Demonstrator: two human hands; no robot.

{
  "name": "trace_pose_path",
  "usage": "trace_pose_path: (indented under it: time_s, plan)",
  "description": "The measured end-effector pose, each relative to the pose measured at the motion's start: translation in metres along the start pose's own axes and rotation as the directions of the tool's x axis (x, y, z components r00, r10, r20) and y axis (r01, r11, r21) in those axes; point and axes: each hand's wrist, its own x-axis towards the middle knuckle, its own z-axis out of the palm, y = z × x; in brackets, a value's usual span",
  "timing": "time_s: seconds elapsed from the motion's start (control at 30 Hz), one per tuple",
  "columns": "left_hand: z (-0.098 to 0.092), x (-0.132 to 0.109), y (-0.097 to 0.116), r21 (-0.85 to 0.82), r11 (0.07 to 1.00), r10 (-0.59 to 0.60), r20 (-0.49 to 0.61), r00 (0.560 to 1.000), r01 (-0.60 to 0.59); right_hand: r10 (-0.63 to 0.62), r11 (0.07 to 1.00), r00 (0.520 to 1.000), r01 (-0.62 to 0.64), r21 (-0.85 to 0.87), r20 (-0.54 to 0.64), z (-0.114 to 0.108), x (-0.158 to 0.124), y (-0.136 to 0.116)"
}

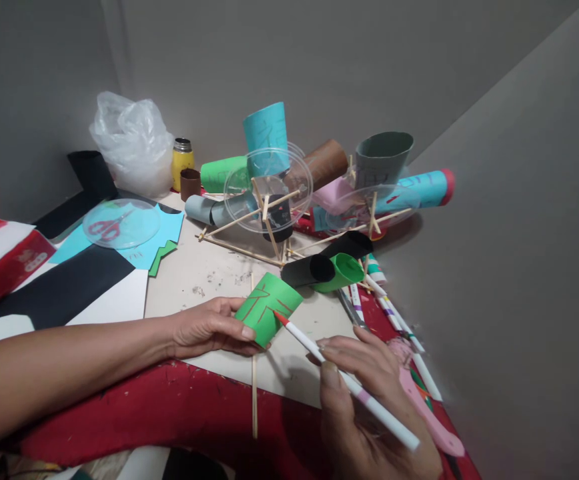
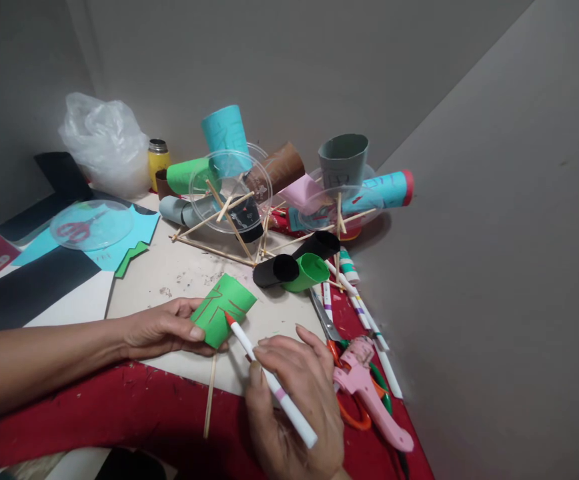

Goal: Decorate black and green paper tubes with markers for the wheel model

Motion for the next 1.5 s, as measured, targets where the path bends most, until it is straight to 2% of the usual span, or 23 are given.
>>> trace_pose_path:
  time_s: [1.3,1.5]
  plan:
    - [-0.008,-0.0004,0.001,-0.079,0.997,0.03,0.109,0.994,-0.021,0.045,0.999,0.998,-0.044,0.024,-0.053,-0.0033,-0.0044,0.0066]
    - [-0.0071,0.0004,0.0013,-0.087,0.996,0.009,0.072,0.997,-0.003,0.028,0.999,0.999,-0.027,0.029,-0.023,-0.004,-0.0008,0.0014]
